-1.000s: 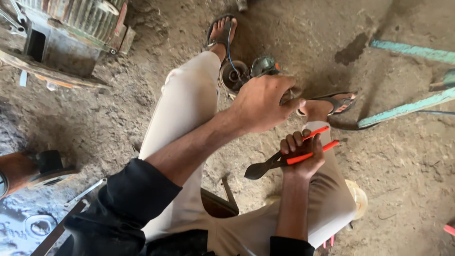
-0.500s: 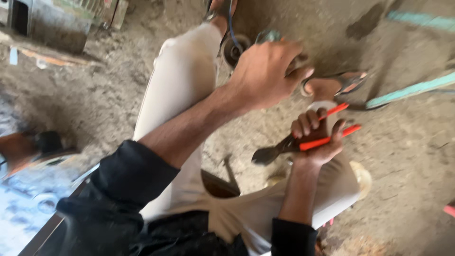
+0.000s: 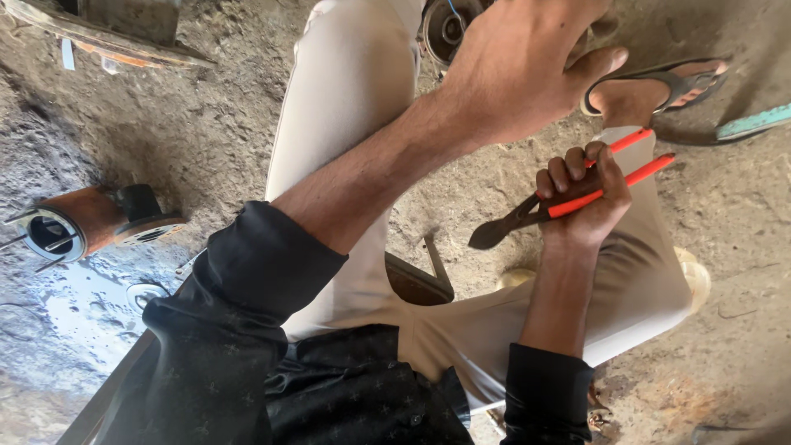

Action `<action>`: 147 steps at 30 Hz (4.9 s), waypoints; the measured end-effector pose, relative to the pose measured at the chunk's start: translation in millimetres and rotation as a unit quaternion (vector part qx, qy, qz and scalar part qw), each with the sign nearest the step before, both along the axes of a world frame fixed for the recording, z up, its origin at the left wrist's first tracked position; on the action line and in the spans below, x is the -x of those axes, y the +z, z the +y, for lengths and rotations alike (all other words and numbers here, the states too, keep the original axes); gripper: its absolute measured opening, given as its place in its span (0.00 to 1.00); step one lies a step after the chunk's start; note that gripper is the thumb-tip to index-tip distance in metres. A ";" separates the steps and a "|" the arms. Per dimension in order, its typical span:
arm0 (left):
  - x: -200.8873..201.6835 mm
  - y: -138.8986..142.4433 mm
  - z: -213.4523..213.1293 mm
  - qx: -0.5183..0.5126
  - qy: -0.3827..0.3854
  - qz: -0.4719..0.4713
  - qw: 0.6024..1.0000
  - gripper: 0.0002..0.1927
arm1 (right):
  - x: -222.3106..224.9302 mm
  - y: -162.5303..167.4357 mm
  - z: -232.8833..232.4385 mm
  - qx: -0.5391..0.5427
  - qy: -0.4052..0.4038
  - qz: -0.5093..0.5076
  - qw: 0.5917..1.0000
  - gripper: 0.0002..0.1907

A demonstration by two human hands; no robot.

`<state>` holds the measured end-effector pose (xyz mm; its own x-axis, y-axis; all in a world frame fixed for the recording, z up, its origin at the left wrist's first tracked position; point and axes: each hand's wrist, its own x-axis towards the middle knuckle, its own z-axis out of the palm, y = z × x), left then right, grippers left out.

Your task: The person sits on a chair working on a water pump assembly placed on the ground. They use a screwdriver on the pump housing, then use pliers with both hands to grip and work on a component inside the pump housing, repeatedly pulling and repositioning the pliers.

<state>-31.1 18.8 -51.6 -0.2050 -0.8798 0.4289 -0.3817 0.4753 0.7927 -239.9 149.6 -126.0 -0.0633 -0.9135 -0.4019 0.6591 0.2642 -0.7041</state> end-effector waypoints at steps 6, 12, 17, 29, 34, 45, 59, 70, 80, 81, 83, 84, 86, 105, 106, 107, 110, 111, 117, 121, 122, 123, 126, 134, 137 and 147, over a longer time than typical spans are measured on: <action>7.6 -10.9 6.2 -0.040 -0.047 -0.021 0.998 0.12 | -1.8 -1.1 6.3 -0.021 -0.013 0.010 1.000 0.13; 6.4 -3.6 11.0 -0.013 -0.054 -0.005 0.998 0.10 | -8.0 -13.6 8.9 -0.036 -0.031 0.072 0.996 0.20; -3.0 10.7 5.9 -0.028 -0.068 -0.006 0.997 0.11 | -11.8 -35.7 1.5 -0.039 -0.048 0.164 0.985 0.32; -6.2 8.3 23.3 -0.087 -0.091 -0.048 0.991 0.27 | -30.3 -55.1 7.6 -0.006 -0.051 0.175 0.983 0.26; 0.9 -0.6 25.0 -0.148 -0.129 -0.078 0.977 0.20 | -46.4 -58.2 -2.6 0.065 -0.036 0.152 0.986 0.32; -11.0 3.5 1.3 -0.182 -0.152 -0.048 0.970 0.17 | -53.2 -73.8 -20.6 0.078 -0.081 0.274 0.955 0.28; -48.5 21.2 -30.1 -0.471 -0.196 0.337 0.792 0.30 | -25.9 -87.5 -31.6 0.090 -0.230 0.309 0.918 0.30; -56.3 25.9 -22.8 -0.457 -0.213 0.442 0.742 0.24 | 8.8 -93.9 -29.8 0.034 -0.300 0.377 0.876 0.25; -58.2 24.8 -18.7 -0.448 -0.211 0.445 0.746 0.22 | 6.5 -118.6 -70.3 0.147 -0.207 0.370 0.894 0.32; -58.7 23.7 -18.3 -0.452 -0.209 0.442 0.746 0.21 | 3.4 -123.4 -69.6 0.133 -0.203 0.390 0.889 0.33; -58.2 20.8 -20.1 -0.453 -0.201 0.440 0.749 0.20 | -0.4 -131.7 -71.2 0.109 -0.188 0.428 0.877 0.33; -59.5 19.1 -20.4 -0.448 -0.201 0.436 0.754 0.20 | 0.1 -133.9 -71.4 0.122 -0.190 0.436 0.871 0.33; -60.3 15.5 -20.4 -0.446 -0.204 0.431 0.757 0.20 | 3.1 -136.1 -69.5 0.139 -0.194 0.458 0.857 0.33; -57.2 10.5 -26.8 -0.419 -0.214 0.398 0.787 0.26 | 5.5 -93.5 -68.7 0.108 -0.222 0.393 0.886 0.26; -56.4 10.3 -24.9 -0.417 -0.214 0.403 0.786 0.26 | 6.6 -87.6 -66.7 0.096 -0.239 0.344 0.903 0.28; -55.2 10.1 -23.1 -0.414 -0.214 0.407 0.785 0.26 | 7.9 -83.1 -64.8 0.085 -0.256 0.295 0.917 0.30; -53.8 10.4 -19.5 -0.405 -0.229 0.407 0.786 0.26 | 9.9 -79.7 -60.8 0.054 -0.264 0.316 0.910 0.30; -53.7 10.8 -19.2 -0.404 -0.231 0.407 0.786 0.26 | 10.2 -81.5 -60.1 0.057 -0.268 0.306 0.912 0.29; -57.8 14.2 -21.1 -0.406 -0.211 0.378 0.805 0.26 | 7.3 -103.5 -61.9 0.101 -0.248 0.321 0.908 0.30; -59.5 15.3 -22.1 -0.408 -0.206 0.370 0.809 0.26 | 1.4 -112.9 -66.8 0.137 -0.217 0.351 0.901 0.33; -59.5 15.3 -22.1 -0.410 -0.204 0.366 0.810 0.27 | -1.3 -114.7 -67.2 0.145 -0.209 0.353 0.900 0.33; -59.0 15.3 -22.1 -0.405 -0.204 0.362 0.814 0.26 | -4.2 -116.4 -67.3 0.147 -0.205 0.364 0.896 0.34; -57.8 14.7 -22.2 -0.401 -0.207 0.356 0.818 0.25 | -16.4 -123.0 -66.7 0.130 -0.194 0.392 0.890 0.34; -58.2 11.9 -24.3 -0.400 -0.198 0.358 0.820 0.24 | -22.3 -118.5 -69.7 0.047 -0.215 0.376 0.900 0.27; -56.6 11.1 -25.1 -0.401 -0.191 0.347 0.826 0.25 | -11.8 -105.4 -67.4 0.008 -0.233 0.305 0.923 0.23; -58.5 11.5 -25.3 -0.386 -0.190 0.313 0.847 0.27 | -5.9 -98.1 -69.7 0.031 -0.255 0.283 0.924 0.21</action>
<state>27.5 -6.4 -40.1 -0.4807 -0.8693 -0.1152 0.2916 -0.2823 0.9139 -234.0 79.8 -224.1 -0.6767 -0.7266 -0.1191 0.2070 -0.0325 -0.9778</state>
